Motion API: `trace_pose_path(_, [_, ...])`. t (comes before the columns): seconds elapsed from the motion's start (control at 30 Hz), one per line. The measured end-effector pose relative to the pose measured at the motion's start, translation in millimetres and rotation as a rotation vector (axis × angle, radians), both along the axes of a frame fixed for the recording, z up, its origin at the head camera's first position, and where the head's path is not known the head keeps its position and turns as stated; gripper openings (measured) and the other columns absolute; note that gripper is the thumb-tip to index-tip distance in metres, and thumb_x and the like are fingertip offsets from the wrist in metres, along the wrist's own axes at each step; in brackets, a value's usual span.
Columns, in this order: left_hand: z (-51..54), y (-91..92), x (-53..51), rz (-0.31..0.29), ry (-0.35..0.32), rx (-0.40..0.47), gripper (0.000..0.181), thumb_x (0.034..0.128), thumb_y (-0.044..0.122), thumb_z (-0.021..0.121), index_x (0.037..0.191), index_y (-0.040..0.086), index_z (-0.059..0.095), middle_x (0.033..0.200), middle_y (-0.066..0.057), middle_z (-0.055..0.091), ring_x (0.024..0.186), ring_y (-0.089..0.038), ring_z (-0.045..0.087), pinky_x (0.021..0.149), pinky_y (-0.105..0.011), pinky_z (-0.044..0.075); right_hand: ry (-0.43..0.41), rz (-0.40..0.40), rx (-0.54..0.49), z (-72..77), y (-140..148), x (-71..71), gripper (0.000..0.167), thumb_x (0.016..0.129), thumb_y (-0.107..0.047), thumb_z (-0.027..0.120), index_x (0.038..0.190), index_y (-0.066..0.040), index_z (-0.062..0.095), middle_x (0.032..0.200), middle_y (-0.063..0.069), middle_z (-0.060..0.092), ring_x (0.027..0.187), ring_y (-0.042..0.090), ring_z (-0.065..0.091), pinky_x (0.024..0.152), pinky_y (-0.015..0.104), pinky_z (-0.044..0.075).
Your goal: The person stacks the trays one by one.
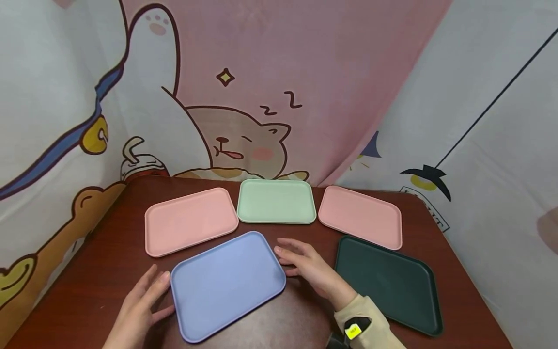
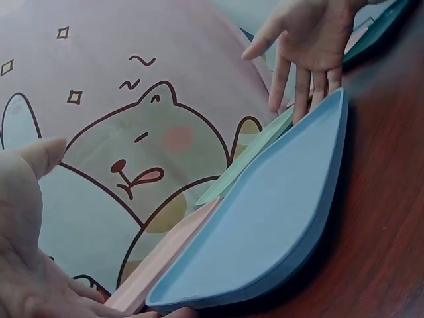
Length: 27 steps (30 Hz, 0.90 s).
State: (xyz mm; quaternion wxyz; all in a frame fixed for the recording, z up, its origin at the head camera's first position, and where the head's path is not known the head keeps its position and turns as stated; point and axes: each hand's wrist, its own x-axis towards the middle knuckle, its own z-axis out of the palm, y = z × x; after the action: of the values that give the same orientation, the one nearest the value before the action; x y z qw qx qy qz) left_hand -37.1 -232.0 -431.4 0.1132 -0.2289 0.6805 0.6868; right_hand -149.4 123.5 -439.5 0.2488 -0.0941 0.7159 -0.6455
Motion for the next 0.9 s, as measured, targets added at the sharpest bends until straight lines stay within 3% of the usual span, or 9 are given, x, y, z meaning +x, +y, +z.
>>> trace_pose_path(0.17, [-4.6, 2.4, 2.2, 0.043, -0.011, 0.073, 0.112, 0.1060, 0.057, 0.058, 0.162, -0.005, -0.017, 0.169, -0.036, -0.009, 0.155, -0.051, 0.014, 0.111, -0.064, 0.042, -0.029, 0.012, -0.017, -0.9, 0, -1.3, 0.072, 0.107, -0.039, 0.063, 0.157, 0.007, 0.040, 0.153, 0.026, 0.051, 0.131, 0.041, 0.059, 0.102, 0.051, 0.057])
trace_pose_path(0.33, [-11.1, 0.7, 5.0, 0.057, -0.023, 0.084, 0.106, 0.1074, 0.042, 0.064, 0.160, -0.014, -0.009, 0.167, -0.040, 0.004, 0.154, -0.049, 0.021, 0.108, -0.057, 0.048, -0.070, 0.000, -0.024, -2.8, -1, -1.2, 0.071, 0.107, -0.038, 0.064, 0.153, 0.012, 0.043, 0.147, 0.028, 0.056, 0.127, 0.040, 0.062, 0.102, 0.051, 0.057])
trace_pose_path(0.47, [-15.6, -1.5, 5.0, 0.057, -0.044, 0.038, 0.102, 0.1054, 0.033, 0.069, 0.159, -0.018, -0.001, 0.163, -0.042, 0.019, 0.150, -0.048, 0.030, 0.103, -0.050, 0.055, -0.085, -0.010, -0.029, -4.8, -4, -1.5, 0.069, 0.106, -0.036, 0.065, 0.150, 0.014, 0.046, 0.142, 0.028, 0.060, 0.124, 0.038, 0.063, 0.101, 0.051, 0.058])
trace_pose_path(0.7, [-20.3, -6.9, 2.6, 0.051, -0.037, -0.028, 0.097, 0.1012, 0.025, 0.076, 0.158, -0.021, 0.012, 0.159, -0.044, 0.027, 0.143, -0.044, 0.042, 0.097, -0.044, 0.059, -0.089, -0.011, -0.033, -6.1, -8, -5.5, 0.059, 0.106, -0.031, 0.066, 0.142, 0.014, 0.055, 0.136, 0.026, 0.064, 0.120, 0.037, 0.066, 0.097, 0.049, 0.060])
trace_pose_path(0.9, [-25.6, -12.6, 2.1, 0.011, -0.023, -0.146, 0.070, 0.1017, 0.013, 0.074, 0.152, -0.019, 0.038, 0.153, -0.038, 0.044, 0.128, -0.030, 0.060, 0.092, -0.036, 0.062, -0.077, 0.007, -0.028, -5.9, -6, -7.8, 0.059, 0.104, -0.022, 0.069, 0.143, 0.019, 0.051, 0.144, 0.031, 0.056, 0.117, 0.034, 0.068, 0.093, 0.046, 0.062])
